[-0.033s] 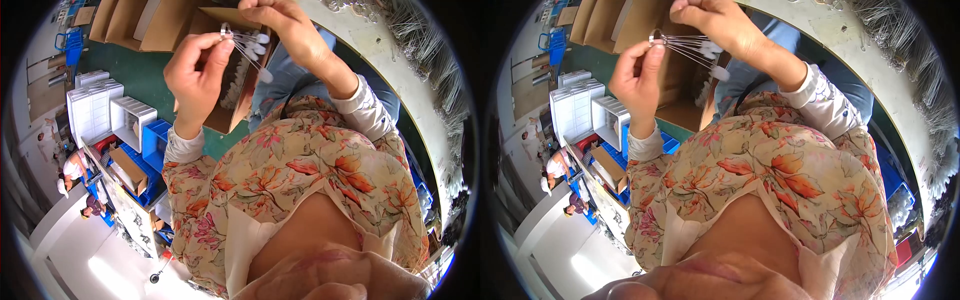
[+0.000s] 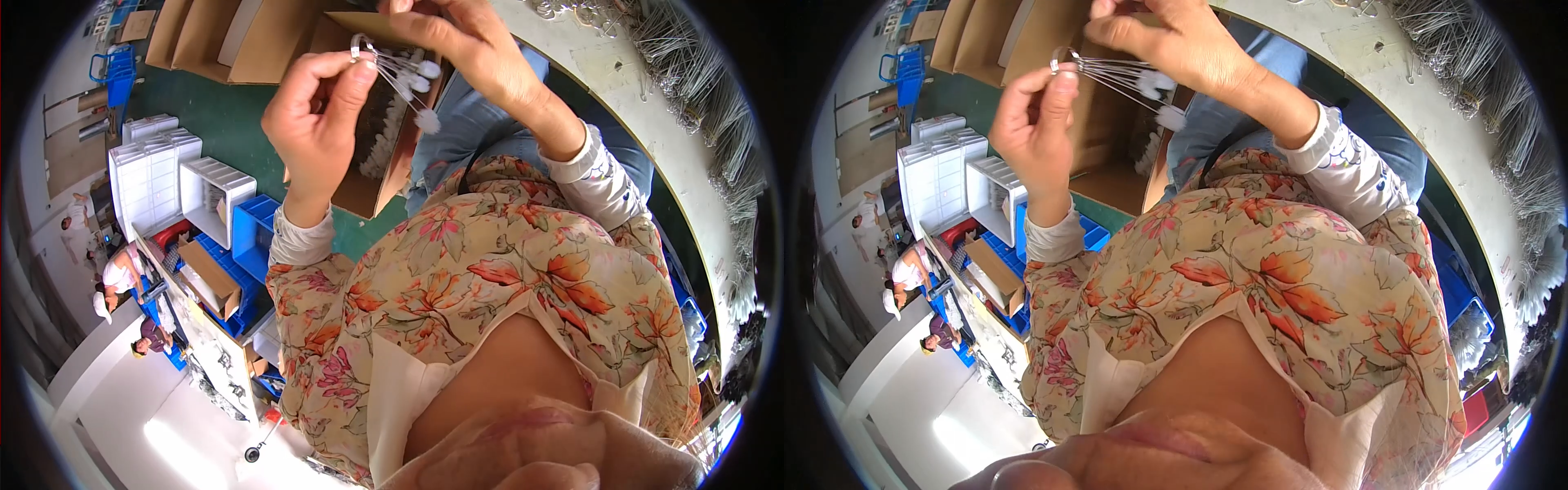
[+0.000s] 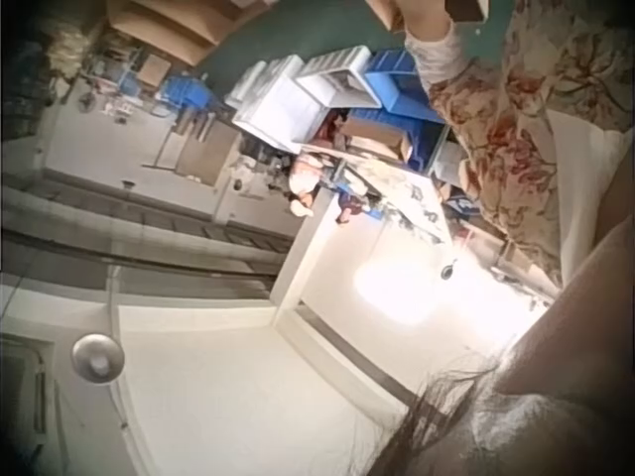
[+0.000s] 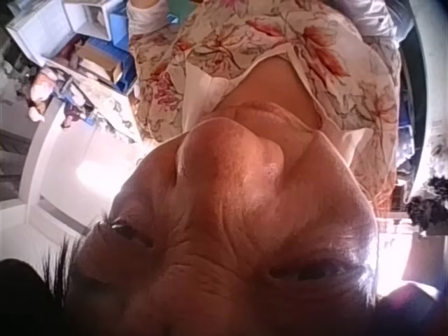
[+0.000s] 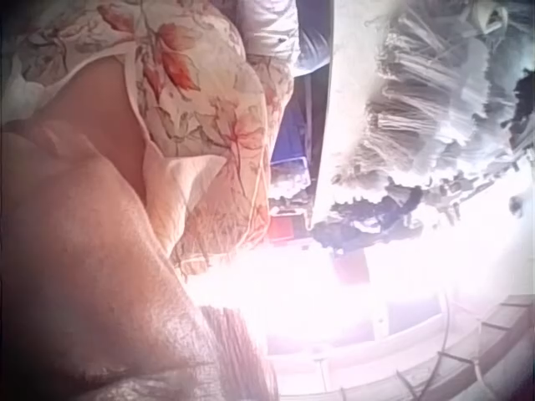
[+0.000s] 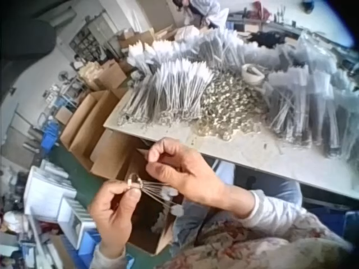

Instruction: Assembling small white cleaning brushes onto metal split rings in a workshop environment.

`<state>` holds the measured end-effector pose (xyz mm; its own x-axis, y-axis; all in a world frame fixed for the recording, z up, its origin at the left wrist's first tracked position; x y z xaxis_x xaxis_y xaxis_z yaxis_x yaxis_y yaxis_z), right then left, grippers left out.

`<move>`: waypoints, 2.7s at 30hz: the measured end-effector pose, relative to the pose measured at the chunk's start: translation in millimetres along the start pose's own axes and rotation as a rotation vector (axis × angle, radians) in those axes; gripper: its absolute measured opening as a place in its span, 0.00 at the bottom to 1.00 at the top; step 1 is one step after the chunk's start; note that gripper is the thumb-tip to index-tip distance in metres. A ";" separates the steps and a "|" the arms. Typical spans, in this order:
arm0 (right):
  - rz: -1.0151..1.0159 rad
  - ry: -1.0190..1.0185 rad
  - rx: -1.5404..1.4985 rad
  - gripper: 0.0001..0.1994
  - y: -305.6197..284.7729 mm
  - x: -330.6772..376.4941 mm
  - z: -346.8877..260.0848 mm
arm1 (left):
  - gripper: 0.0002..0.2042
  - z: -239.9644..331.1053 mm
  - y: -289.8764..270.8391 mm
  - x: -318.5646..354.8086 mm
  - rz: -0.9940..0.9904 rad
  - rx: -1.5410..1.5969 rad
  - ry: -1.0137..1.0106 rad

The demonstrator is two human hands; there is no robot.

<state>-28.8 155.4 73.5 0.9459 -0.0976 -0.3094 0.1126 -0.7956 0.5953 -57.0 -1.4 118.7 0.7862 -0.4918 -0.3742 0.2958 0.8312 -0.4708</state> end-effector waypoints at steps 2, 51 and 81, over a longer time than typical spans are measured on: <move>-0.185 -0.183 0.189 0.11 19.1 -3.2 -11.1 | 0.04 -1.6 2.1 -2.1 0.051 0.195 0.017; 0.763 -0.673 0.758 0.14 -25.0 169.5 -232.3 | 0.11 97.3 267.5 -64.5 -0.638 -0.069 1.436; -0.300 0.204 1.127 0.05 -63.2 68.3 -3.7 | 0.12 -440.4 137.2 76.7 0.285 1.706 -1.112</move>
<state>29.7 201.2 17.5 0.9699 0.1988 -0.1405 0.1033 -0.8587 -0.5019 -195.0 -39.3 -326.4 0.6196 -0.5439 0.5658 -0.2861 0.5147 0.8082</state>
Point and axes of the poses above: each hand's wrist, its own x-axis away from the middle knuckle, its own y-axis out of the palm, z = x × y, the point moved 4 cm from there along -x, towards the middle knuckle, and after that the axes turned 7 degrees about -x, right-handed, at the moved point
